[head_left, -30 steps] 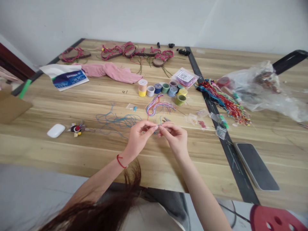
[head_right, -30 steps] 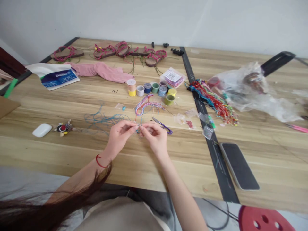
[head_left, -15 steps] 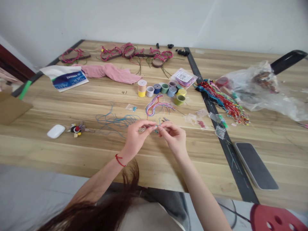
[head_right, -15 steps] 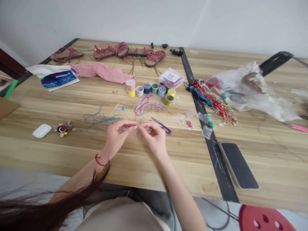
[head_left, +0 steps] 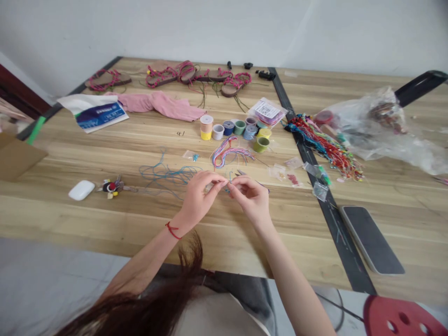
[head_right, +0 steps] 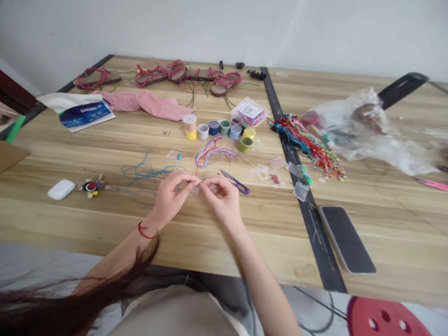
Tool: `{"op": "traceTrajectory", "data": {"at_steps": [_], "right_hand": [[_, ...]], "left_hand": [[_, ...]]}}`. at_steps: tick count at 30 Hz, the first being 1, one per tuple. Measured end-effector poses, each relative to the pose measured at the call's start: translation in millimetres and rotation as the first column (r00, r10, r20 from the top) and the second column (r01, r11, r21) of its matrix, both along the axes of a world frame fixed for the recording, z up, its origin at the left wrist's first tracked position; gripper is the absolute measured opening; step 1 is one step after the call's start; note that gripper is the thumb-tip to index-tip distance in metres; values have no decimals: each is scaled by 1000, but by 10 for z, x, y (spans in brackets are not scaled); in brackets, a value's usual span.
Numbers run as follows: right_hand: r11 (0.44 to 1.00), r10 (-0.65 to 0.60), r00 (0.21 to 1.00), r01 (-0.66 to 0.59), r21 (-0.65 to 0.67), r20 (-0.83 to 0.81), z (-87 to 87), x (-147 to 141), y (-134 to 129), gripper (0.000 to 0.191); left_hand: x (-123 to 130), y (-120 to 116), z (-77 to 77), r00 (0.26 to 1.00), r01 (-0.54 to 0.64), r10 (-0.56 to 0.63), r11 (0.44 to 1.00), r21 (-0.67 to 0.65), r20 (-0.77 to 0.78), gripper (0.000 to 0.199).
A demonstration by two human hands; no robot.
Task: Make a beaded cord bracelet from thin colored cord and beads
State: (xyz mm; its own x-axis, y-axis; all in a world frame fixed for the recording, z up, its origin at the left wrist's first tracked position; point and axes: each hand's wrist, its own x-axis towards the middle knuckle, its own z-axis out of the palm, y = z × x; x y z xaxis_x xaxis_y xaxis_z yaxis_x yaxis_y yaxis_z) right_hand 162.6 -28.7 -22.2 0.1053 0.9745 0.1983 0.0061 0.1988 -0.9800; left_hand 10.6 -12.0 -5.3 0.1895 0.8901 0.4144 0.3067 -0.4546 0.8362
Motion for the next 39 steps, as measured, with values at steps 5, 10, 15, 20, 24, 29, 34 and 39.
{"op": "traceTrajectory", "data": {"at_steps": [5,10,15,20,24,29,34,39], "right_hand": [[999,26,999,-27,-40,-30,-9,3,5,21],[998,44,999,-45,-47,-30,-29,12,6,20],[998,43,998,-44,-39,-42,-11,9,3,20],[998,45,998,-47,-52,-41,15,7,-1,20],[997,56,997,-58,-41,-59,15,11,-4,18],[995,56,993,-64,-78,-104,2,13,-1,20],[979,132,971,-159,-129,-202,14,5,8,26],[970,158,958,-196,-145,-239,18,-1,14,27]], "left_hand": [[4,31,-13,994,43,-23,983,-179,110,12],[-11,57,-28,980,104,-50,955,-279,193,13],[-17,73,-38,966,119,-38,944,-309,255,14],[-19,94,-58,941,166,-28,906,-388,337,19],[-18,94,-70,935,174,-22,897,-406,353,21],[-17,81,-54,946,163,-40,915,-368,321,19],[-17,70,-55,960,133,-40,937,-322,278,17],[-19,69,-101,963,128,-43,941,-314,265,18]]}}
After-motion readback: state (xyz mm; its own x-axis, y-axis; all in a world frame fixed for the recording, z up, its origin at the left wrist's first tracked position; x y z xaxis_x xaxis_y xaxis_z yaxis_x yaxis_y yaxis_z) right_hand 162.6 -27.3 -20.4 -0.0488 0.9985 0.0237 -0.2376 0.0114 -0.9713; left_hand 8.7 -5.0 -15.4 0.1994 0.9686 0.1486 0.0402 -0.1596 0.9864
